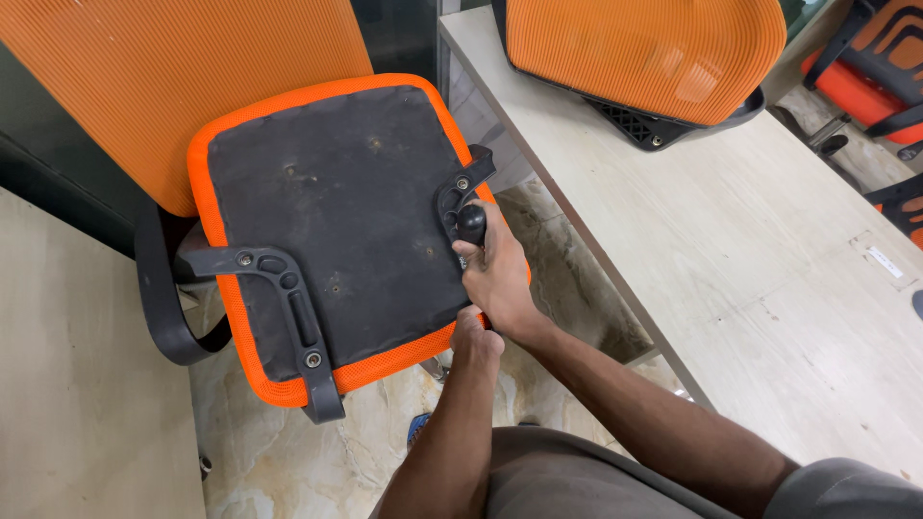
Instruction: The person uses a screwdriver to tighten screws on the underside of an orange office chair seat, then places the seat on a workbench and attaches the chair base with a gas lift. The person secures the base to the seat using screws.
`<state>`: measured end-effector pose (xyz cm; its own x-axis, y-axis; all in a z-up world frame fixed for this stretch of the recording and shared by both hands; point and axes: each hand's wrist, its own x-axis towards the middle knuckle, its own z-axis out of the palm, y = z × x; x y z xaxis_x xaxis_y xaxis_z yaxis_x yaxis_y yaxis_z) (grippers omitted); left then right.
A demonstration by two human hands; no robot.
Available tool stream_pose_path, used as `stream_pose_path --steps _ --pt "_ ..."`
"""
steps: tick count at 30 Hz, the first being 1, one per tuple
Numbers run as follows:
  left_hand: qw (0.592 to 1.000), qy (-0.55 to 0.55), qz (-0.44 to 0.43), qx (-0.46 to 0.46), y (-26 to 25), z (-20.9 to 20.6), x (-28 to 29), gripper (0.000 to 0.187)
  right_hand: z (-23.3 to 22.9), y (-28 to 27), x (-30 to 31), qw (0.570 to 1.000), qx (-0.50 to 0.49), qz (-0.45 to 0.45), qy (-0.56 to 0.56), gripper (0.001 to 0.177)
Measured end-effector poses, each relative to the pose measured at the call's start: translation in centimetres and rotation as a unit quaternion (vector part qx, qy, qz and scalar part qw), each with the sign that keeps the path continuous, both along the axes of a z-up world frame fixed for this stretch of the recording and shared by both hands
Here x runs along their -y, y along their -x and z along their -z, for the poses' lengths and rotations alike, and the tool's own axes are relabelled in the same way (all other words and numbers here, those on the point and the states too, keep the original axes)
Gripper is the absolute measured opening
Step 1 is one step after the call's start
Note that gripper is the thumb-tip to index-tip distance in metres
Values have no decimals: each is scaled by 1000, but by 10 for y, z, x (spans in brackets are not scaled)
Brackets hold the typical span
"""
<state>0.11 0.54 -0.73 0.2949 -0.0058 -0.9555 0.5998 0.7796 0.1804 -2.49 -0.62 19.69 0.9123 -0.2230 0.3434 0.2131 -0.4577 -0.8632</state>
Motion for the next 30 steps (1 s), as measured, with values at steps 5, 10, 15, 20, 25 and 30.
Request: stream_pose_path --steps 5,10,15,20,25,30 --pt "1000 2 -25 1 1 -6 -6 45 -7 -11 12 998 -55 -18 -2 38" --pt "999 -3 -35 4 4 -11 0 46 -8 -11 29 990 -86 -85 -75 31" --pt "999 -44 -23 -16 8 -24 2 54 -9 -5 47 981 -105 -56 -153 33" --pt "998 -33 -45 -10 11 -52 3 60 -9 -6 72 980 -136 49 -138 40" --pt "996 -48 -27 -73 12 -77 -1 72 16 -2 91 962 -235 85 -112 50" --pt "992 -70 10 -107 9 -87 -3 73 73 3 99 922 -378 49 -72 41"
